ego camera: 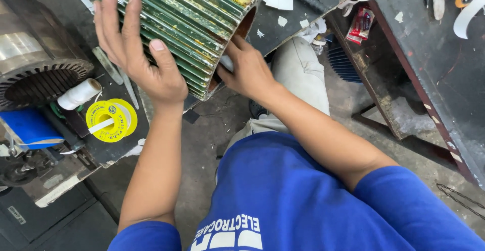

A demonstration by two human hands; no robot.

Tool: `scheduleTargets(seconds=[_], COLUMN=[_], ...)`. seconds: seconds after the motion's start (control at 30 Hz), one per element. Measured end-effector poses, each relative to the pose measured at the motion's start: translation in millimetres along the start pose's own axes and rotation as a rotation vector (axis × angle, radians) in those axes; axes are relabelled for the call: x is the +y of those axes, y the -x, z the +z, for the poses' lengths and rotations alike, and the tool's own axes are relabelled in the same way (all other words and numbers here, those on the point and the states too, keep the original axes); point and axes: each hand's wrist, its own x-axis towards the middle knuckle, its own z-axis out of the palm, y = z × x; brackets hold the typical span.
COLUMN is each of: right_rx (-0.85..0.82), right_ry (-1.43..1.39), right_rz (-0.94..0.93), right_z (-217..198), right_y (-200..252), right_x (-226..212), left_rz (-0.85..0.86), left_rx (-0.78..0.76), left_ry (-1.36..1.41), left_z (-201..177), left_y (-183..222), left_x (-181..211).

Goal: Inserting insulation strips into the slots of a motor stator

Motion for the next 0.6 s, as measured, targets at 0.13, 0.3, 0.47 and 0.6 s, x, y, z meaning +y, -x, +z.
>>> scheduleTargets(seconds=[0.13,0.3,0.47,0.6], right_rx=[-0.020,0.058,0.067,0.210], right_ry=[0.090,0.026,-0.086,-0.730], right_rz=[0.016,-0.078,0.045,0.726], right_z=[2.1,39.8,-9.1,5.0], right_y=[7.6,-0.9,13.7,35.3], right_x=[5.8,39.0,1.3,20.2], left_rz=[-0.015,0.007,0.024,-0.003], left_rx=[-0.004,-0.023,-0.026,-0.027], left_ry=[0.016,0.028,0.069,0.075], left_z=[-0.1,-3.8,-5.4,-3.3], left_y=[0.8,-3.2,-6.5,-3.1], left_x=[0.0,-0.2,-6.0,-7.4])
